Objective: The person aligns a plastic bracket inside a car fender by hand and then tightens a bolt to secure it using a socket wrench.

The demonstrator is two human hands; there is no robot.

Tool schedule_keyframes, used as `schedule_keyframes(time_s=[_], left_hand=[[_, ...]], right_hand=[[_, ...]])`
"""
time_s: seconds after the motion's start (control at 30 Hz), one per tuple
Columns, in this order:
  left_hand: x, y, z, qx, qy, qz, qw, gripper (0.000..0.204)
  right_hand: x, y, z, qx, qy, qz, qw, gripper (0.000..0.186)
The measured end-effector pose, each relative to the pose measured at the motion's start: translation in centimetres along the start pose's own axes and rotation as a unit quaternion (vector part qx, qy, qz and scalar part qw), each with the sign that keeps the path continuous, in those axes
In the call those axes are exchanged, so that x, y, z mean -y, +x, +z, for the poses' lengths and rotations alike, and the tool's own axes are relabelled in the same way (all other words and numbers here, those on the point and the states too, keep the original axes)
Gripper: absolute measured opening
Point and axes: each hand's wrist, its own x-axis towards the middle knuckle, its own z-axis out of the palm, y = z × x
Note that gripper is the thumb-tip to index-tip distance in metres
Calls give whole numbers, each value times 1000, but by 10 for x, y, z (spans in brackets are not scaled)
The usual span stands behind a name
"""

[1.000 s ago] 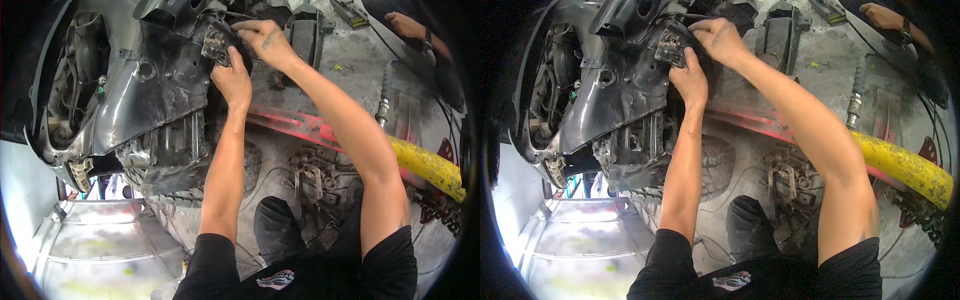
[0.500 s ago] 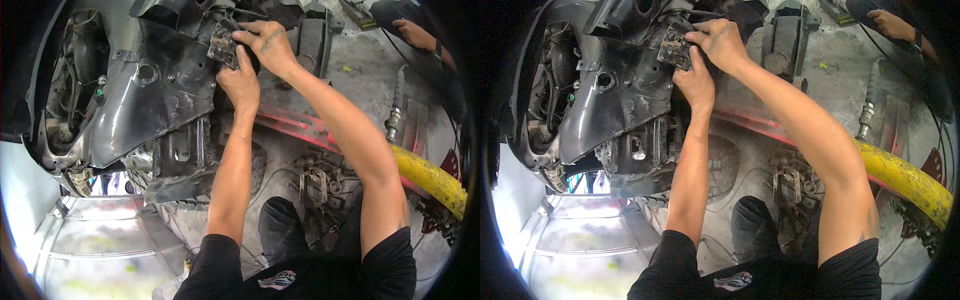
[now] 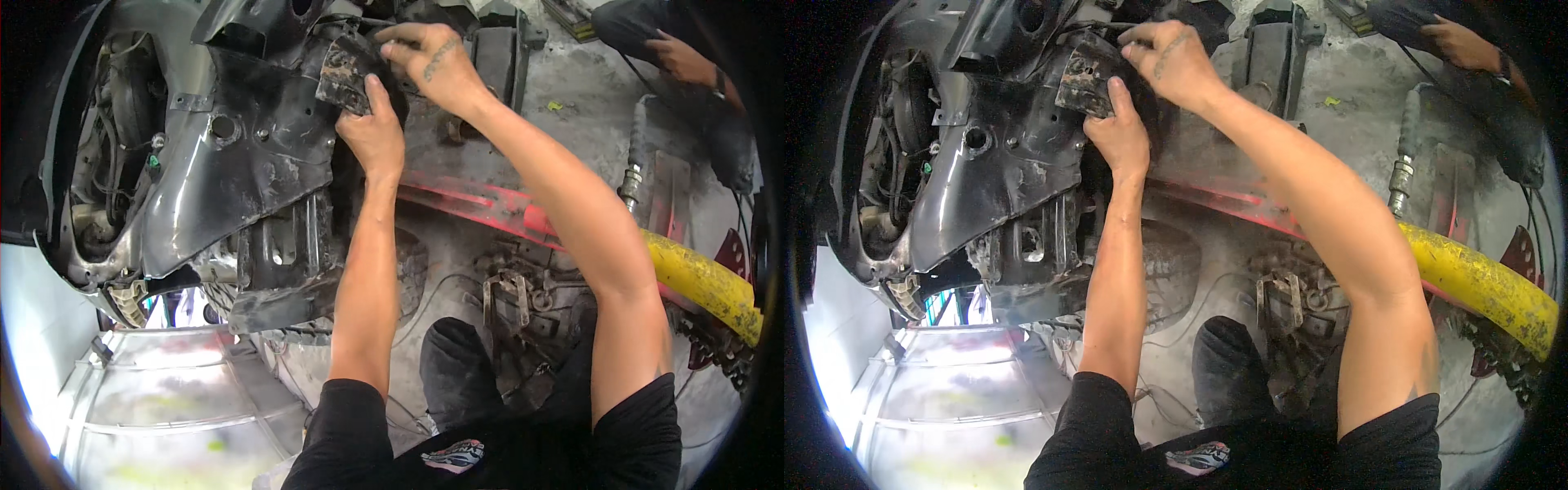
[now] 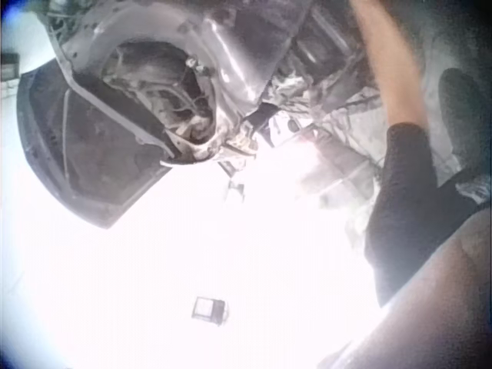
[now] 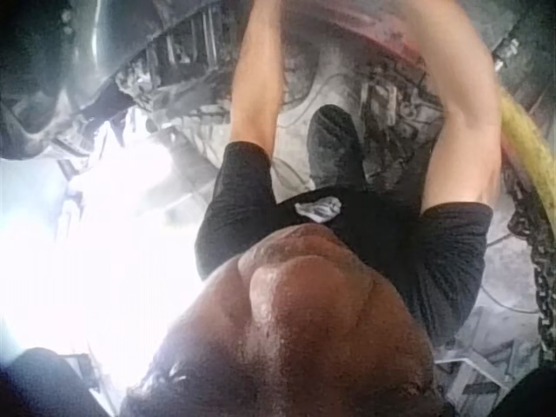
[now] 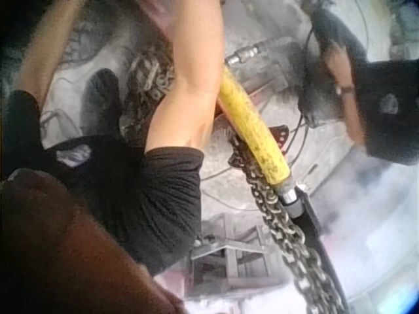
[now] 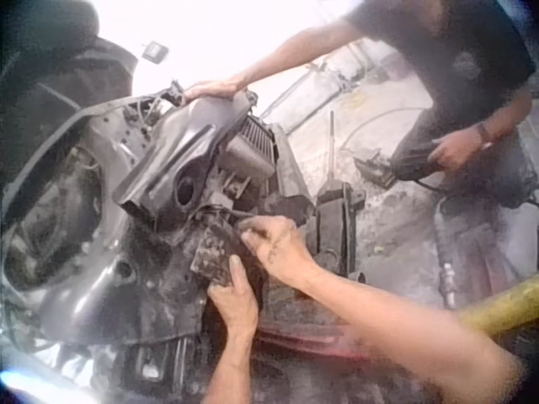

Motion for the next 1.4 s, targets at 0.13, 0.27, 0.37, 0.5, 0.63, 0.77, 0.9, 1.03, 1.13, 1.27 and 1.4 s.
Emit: schedule_keyframes(time_s=[0.13, 0.27, 0.37, 0.5, 0.63, 0.77, 0.9, 1.03, 1.13, 1.27, 1.4], left_hand=[[-17, -7, 1, 24, 46, -48, 998, 34], [-7, -3, -1, 17, 24, -14, 999, 32], [-3, -1, 7, 6, -26, 9, 1000, 32], [4, -1, 6, 19, -8, -36, 999, 32], [6, 1, 4, 12, -40, -5, 999, 35], [-2, 0, 2, 30, 23, -27, 999, 34], [4, 5, -1, -8, 47, 43, 998, 38], [13, 7, -2, -14, 112, 2, 994, 45], [6, 4, -4, 8, 92, 28, 995, 50], [12, 6, -9, 30, 128, 35, 991, 42], [8, 4, -4, 18, 110, 55, 992, 47]], right_hand=[[0, -5, 2, -9, 16, -94, 995, 25], [5, -10, 15, -31, -40, -98, 994, 25], [2, -11, 21, -71, -42, -121, 989, 24], [1, -8, 17, -77, -68, -152, 983, 23], [6, -12, 9, -39, -76, -161, 983, 22], [20, -22, -7, 26, -12, -52, 998, 23], [20, -22, -1, -7, 121, -11, 993, 25], [26, -10, 1, -20, 109, -40, 993, 25], [34, -6, 4, -18, -17, -91, 996, 24], [46, -9, 20, -40, 7, -98, 994, 23], [45, -8, 17, -37, -41, -140, 989, 22]])
